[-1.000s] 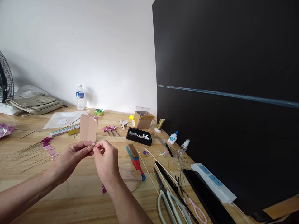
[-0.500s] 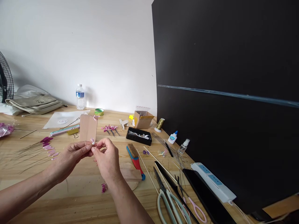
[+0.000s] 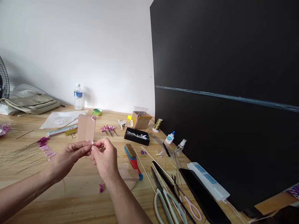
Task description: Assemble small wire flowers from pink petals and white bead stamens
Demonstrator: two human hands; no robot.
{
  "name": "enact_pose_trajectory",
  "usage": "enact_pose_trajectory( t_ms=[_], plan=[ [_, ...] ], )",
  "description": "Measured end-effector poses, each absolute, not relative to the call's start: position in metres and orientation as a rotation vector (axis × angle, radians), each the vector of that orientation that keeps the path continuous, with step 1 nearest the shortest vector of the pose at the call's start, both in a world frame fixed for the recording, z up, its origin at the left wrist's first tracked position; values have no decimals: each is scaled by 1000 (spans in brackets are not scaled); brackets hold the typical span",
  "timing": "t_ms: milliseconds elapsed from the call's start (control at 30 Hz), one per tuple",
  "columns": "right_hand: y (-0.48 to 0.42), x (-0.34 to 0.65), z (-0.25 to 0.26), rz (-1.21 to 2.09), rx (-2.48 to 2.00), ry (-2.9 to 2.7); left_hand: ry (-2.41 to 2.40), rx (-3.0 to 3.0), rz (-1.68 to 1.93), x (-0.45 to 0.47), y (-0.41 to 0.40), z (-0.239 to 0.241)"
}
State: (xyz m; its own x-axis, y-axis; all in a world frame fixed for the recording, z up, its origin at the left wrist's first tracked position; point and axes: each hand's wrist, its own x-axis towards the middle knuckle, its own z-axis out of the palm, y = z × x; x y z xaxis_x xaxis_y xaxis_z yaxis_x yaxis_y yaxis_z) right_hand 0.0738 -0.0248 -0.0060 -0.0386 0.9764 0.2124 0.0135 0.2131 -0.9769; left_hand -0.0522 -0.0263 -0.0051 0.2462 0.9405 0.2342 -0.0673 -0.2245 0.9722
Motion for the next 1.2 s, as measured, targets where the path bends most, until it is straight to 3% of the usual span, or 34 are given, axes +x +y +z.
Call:
enact_pose_trajectory(
  t_ms=[1200],
  plan=[
    [-25,72,-8,1103,-1026,-1323,1093,1563,1258,-55,-20,2]
  ],
)
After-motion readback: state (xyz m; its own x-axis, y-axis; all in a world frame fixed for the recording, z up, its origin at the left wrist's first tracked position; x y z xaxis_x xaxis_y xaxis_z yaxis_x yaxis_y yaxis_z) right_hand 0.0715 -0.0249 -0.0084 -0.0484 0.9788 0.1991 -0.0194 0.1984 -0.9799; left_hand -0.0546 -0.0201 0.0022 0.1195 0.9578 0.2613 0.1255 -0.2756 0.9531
